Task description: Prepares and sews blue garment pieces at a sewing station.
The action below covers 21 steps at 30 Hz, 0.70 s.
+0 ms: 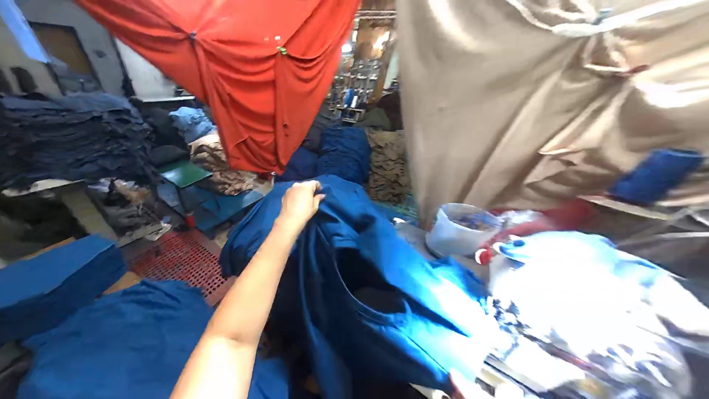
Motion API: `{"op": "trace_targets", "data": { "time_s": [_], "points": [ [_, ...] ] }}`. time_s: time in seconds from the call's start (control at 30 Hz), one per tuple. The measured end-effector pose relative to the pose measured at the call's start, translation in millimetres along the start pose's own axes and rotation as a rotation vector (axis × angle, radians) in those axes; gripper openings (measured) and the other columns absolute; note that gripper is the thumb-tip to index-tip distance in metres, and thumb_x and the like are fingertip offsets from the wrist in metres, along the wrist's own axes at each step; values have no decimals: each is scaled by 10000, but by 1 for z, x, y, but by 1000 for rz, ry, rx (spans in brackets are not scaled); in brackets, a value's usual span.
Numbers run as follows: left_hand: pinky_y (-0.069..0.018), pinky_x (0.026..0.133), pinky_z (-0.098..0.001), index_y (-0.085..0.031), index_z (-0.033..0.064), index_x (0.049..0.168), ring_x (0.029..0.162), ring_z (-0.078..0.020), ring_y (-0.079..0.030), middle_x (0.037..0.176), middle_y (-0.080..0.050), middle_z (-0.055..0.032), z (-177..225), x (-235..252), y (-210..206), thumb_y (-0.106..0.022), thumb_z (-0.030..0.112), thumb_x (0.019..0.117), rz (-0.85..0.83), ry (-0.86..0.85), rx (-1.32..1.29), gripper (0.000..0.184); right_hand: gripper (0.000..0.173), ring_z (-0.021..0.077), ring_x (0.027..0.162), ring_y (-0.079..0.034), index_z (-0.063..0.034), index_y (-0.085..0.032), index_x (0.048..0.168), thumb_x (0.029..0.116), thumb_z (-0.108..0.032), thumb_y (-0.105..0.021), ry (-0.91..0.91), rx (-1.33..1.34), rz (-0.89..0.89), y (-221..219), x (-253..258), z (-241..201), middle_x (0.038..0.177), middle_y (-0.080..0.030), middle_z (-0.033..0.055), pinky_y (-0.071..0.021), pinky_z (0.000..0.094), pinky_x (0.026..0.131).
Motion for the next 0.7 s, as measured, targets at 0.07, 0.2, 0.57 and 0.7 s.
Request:
{"op": "trace_targets", "data": {
  "time_s": [0.07, 0.2, 0.57, 0.7],
  "points": [
    [-380, 1131, -631, -615, 13, 1365, 1360, -439, -510, 1432, -564, -254, 30, -5, -56, -694, 141, 958, 5, -106, 106, 433, 55, 64, 695, -679, -46, -594, 1046, 1002, -27, -567, -37, -14, 49, 1, -4, 4, 826, -716, 6, -580, 234, 636],
    [-459, 1100, -545, -703, 99, 1192, 1320, -353, -550, 1375, -604, -183, 119, -109, -179, -775, 302, 838, 137, -732, -155, 414, 53, 60, 680, -666, -30, -664, 952, 972, -39, -615, -11, -87, 30, 21, -8, 17, 772, -722, 9, -551, 221, 633],
    [-541, 1004, -455, -694, 24, 1243, 1103, -271, -699, 1148, -734, -142, 140, -118, -231, -518, 61, 1012, -419, -620, -288, 293, 168, 147, 865, -708, 34, -684, 1071, 907, 3, -668, 83, -65, 0, 30, -4, 4, 970, -734, 92, -604, 317, 773],
    [-546, 900, -460, -647, 44, 1278, 955, -233, -676, 1053, -706, -141, 159, -86, -210, -504, 111, 1051, -709, -402, -491, 277, 241, 151, 869, -717, 16, -605, 1158, 919, -3, -587, 74, 93, -72, 23, -3, 1, 977, -729, 87, -612, 320, 784]
  ]
}}
Point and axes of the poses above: each hand's wrist, its own x-axis towards the middle knuckle, its own y-axis out of the back of the hand, z = x × y, the point moved 6 cm from there along x, towards the middle knuckle
